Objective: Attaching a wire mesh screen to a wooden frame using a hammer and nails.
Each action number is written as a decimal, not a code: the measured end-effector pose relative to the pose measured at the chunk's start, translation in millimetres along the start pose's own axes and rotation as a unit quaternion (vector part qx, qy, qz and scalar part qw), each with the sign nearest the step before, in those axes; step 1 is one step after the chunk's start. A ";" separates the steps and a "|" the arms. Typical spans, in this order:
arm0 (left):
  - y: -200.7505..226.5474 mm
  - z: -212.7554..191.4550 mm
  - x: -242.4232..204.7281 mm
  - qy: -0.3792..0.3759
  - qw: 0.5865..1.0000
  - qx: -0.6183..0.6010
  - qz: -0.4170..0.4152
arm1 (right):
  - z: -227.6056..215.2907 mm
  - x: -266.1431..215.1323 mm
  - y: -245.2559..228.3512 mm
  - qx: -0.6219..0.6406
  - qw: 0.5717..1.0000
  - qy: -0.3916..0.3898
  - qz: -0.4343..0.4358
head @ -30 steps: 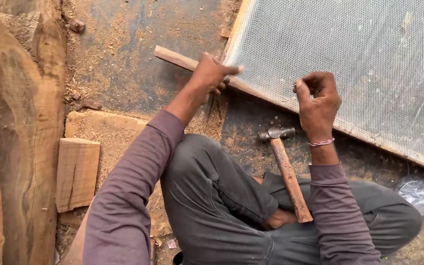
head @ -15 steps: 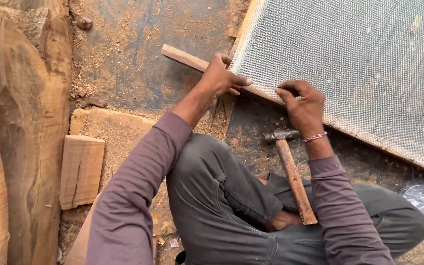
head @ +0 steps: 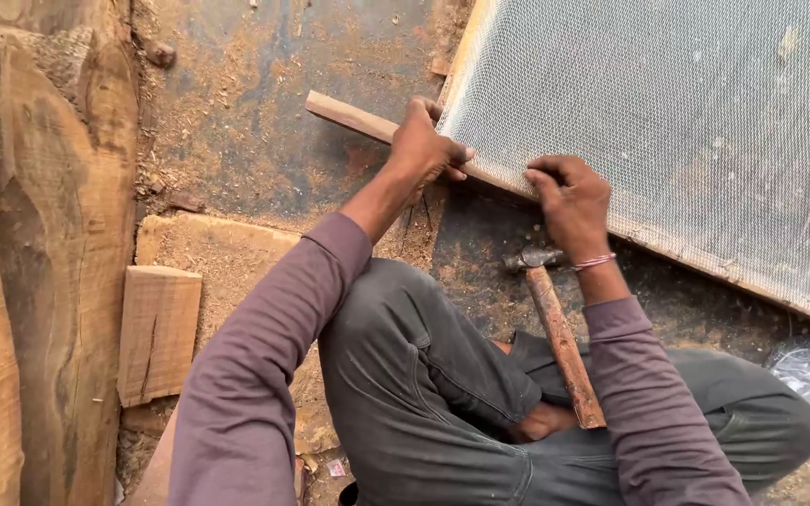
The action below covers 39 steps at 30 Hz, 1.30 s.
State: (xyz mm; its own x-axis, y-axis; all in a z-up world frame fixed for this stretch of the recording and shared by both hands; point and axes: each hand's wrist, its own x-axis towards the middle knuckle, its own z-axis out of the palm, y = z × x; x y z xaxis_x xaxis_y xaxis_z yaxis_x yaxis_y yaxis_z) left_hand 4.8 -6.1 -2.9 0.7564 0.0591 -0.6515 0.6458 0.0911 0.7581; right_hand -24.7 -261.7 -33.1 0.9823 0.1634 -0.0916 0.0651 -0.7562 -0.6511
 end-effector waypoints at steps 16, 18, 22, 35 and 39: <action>-16.6 4.5 20.0 0.042 0.957 0.284 0.036 | -19.0 27.8 -46.7 -0.158 0.976 -0.033 -0.145; -26.0 5.6 29.7 0.061 0.939 0.326 0.091 | -13.8 31.4 -43.2 -0.167 0.971 -0.037 -0.167; -3.7 6.7 7.9 0.055 0.946 0.307 0.083 | -10.0 32.9 -50.1 -0.151 0.974 -0.053 -0.161; 14.2 4.7 -10.8 0.025 0.978 0.209 -0.004 | 0.8 39.8 -45.7 -0.161 0.970 -0.087 -0.161; 3.0 5.5 0.2 0.026 0.982 0.189 0.008 | 0.2 49.8 -51.2 -0.201 0.960 -0.165 -0.107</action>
State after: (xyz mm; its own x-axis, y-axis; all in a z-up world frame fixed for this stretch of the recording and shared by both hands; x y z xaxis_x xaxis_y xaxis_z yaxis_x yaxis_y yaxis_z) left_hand 7.4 -11.3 -0.6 0.7663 0.1095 -0.6331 0.6345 -0.2843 0.7188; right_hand 20.9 -214.7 -4.4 0.8342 0.4836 -0.2651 0.3869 -0.8557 -0.3436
